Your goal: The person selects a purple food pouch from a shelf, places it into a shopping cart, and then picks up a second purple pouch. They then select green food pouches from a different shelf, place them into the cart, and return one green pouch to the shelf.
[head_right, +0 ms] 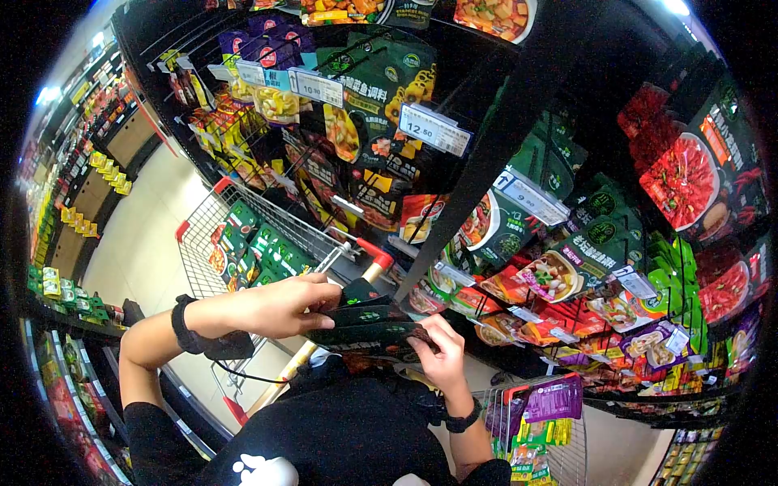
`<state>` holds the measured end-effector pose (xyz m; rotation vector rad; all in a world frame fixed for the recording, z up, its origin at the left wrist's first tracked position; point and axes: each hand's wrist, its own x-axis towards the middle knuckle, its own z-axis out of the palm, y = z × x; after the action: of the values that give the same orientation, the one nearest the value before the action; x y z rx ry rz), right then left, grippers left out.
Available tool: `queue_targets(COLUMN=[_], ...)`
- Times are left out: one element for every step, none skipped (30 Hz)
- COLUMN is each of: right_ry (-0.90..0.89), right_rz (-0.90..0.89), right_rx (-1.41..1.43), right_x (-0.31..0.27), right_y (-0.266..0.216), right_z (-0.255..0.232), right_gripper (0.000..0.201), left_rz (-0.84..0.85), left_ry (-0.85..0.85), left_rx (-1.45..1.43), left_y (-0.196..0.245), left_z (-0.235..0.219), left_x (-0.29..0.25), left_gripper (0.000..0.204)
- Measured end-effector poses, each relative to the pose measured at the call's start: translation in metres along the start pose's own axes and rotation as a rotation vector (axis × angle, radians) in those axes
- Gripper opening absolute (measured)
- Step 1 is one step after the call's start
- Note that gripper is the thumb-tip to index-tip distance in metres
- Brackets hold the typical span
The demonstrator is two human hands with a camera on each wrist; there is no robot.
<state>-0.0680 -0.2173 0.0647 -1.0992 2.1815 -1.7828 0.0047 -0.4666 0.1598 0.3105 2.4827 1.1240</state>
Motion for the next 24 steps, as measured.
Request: queue_targets(right_ry=[0.002, 0.004, 0.005, 0.005, 0.005, 0.005, -0.004, -0.012, -0.021, -0.038, -0.055, -0.072, -0.070, -0.068, -0.066, -0.060, -0.054, -0.048, -0.046, -0.044, -0.042, -0.046, -0.051, -0.055], right_rz=[-0.014, -0.028, -0.042, -0.042, -0.042, -0.042, -0.037, -0.034, -0.030, -0.028, -0.026, -0.024, -0.035, -0.045, -0.054, -0.057, -0.061, -0.066, -0.066, -0.067, -0.068, -0.063, -0.059, -0.054], right_rx=[-0.009, -0.018, -0.027, -0.029, -0.031, -0.033, -0.033, -0.034, -0.034, -0.033, -0.032, -0.031, -0.038, -0.045, -0.052, -0.053, -0.054, -0.056, -0.057, -0.059, -0.060, -0.060, -0.059, -0.058], right_x=[0.000, -0.001, -0.001, -0.001, -0.001, -0.001, -0.001, 0.000, 0.001, 0.001, 0.002, 0.003, 0.004, 0.005, 0.005, 0.005, 0.005, 0.005, 0.005, 0.005, 0.005, 0.005, 0.005, 0.005], right_y=[0.001, 0.004, 0.005, 0.006, 0.007, 0.007, 0.006, 0.004, 0.001, -0.002, -0.004, -0.006, -0.006, -0.007, -0.006, -0.005, -0.003, -0.002, -0.001, 0.000, 0.001, 0.001, 0.000, 0.000], right_z=[0.000, 0.000, 0.001, 0.001, 0.001, 0.001, 0.001, 0.002, 0.002, 0.002, 0.003, 0.003, 0.003, 0.003, 0.004, 0.004, 0.004, 0.004, 0.004, 0.004, 0.003, 0.003, 0.002, 0.002], right_gripper=[0.011, 0.012, 0.013, 0.014, 0.014, 0.014, 0.014, 0.014, 0.013, 0.013, 0.013, 0.013, 0.012, 0.012, 0.012, 0.012, 0.011, 0.011, 0.011, 0.011, 0.011, 0.012, 0.012, 0.012], left_rz=[0.006, 0.012, 0.017, 0.000, -0.017, -0.034, -0.032, -0.095, -0.158, -0.222, -0.225, -0.233, -0.241, -0.249, -0.259, -0.269, -0.279, -0.283, -0.285, -0.288, -0.308, -0.328, -0.348, -0.368], left_ry=[0.012, 0.024, 0.036, 0.030, 0.023, 0.016, 0.018, -0.025, -0.068, -0.111, -0.092, -0.093, -0.095, -0.097, -0.078, -0.058, -0.037, 0.011, 0.060, 0.109, 0.083, 0.057, 0.031, 0.004], left_rx=[0.000, 0.000, -0.001, -0.023, -0.045, -0.067, -0.078, -0.127, -0.176, -0.226, -0.248, -0.275, -0.301, -0.328, -0.361, -0.396, -0.429, -0.417, -0.405, -0.392, -0.416, -0.439, -0.462, -0.485], left_y=[-0.001, -0.001, -0.002, -0.002, -0.001, 0.001, 0.004, 0.004, 0.002, 0.002, 0.002, 0.003, 0.003, 0.004, 0.005, 0.007, 0.008, 0.007, 0.007, 0.006, 0.006, 0.005, 0.004, 0.003], left_z=[0.000, 0.000, 0.000, -0.002, -0.005, -0.008, -0.011, -0.013, -0.015, -0.016, -0.016, -0.017, -0.018, -0.019, -0.019, -0.019, -0.018, -0.017, -0.016, -0.016, -0.016, -0.018, -0.019, -0.021], left_x=[0.000, 0.000, 0.001, 0.001, 0.002, 0.003, 0.003, 0.006, 0.008, 0.010, 0.010, 0.011, 0.011, 0.011, 0.012, 0.013, 0.013, 0.013, 0.013, 0.013, 0.013, 0.013, 0.014, 0.015], left_gripper=[0.020, 0.021, 0.022, 0.023, 0.024, 0.025, 0.024, 0.023, 0.022, 0.022, 0.021, 0.021, 0.021, 0.021, 0.021, 0.022, 0.023, 0.025, 0.028, 0.031, 0.031, 0.032, 0.032, 0.033])
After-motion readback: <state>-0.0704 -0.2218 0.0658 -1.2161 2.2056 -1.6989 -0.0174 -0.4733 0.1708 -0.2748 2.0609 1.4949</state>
